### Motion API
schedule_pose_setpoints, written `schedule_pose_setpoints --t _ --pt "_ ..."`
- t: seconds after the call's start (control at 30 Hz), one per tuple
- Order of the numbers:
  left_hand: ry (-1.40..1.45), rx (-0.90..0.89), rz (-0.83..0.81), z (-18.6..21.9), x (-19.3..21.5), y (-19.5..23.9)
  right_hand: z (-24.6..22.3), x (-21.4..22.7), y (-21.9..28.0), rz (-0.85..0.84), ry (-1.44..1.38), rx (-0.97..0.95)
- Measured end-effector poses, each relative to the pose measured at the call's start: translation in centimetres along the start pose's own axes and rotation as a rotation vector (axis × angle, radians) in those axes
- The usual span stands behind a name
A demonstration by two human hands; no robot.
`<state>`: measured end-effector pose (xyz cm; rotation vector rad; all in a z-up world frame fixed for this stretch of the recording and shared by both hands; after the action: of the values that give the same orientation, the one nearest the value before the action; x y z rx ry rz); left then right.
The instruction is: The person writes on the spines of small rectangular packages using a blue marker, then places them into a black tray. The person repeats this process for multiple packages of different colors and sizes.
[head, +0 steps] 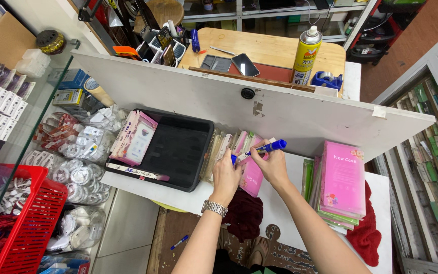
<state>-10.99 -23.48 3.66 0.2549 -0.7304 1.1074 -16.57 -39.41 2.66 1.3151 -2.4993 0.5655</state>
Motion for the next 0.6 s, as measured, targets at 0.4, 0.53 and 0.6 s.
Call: schedule_pose_setpoints --t 0.4,0.53,0.6 --pt "-0.015 -0.012 0.002 0.4 0.2 0.0 -0.3 0.1 0.3 -0.011 0.002 0.01" --pt "0.008 -0.028 0.024 0.6 0.5 0.0 0.4 1.0 0.0 0.064 -0.139 -0.105" --pt "0.005 -0.017 0.012 0.6 0.4 0.0 0.6 1.2 -0.1 0.045 -0.095 -0.128"
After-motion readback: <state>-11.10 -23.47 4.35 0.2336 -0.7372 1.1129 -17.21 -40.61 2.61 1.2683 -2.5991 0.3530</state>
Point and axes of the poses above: each hand's wrist, its own y-axis away from the middle knuckle, its own x-axis out of the back of the hand, z = x × y, the point moved 7 cm from there along -y, towards the middle knuckle, and after that the axes turned 2 degrees about -z, right-handed, at the moved point
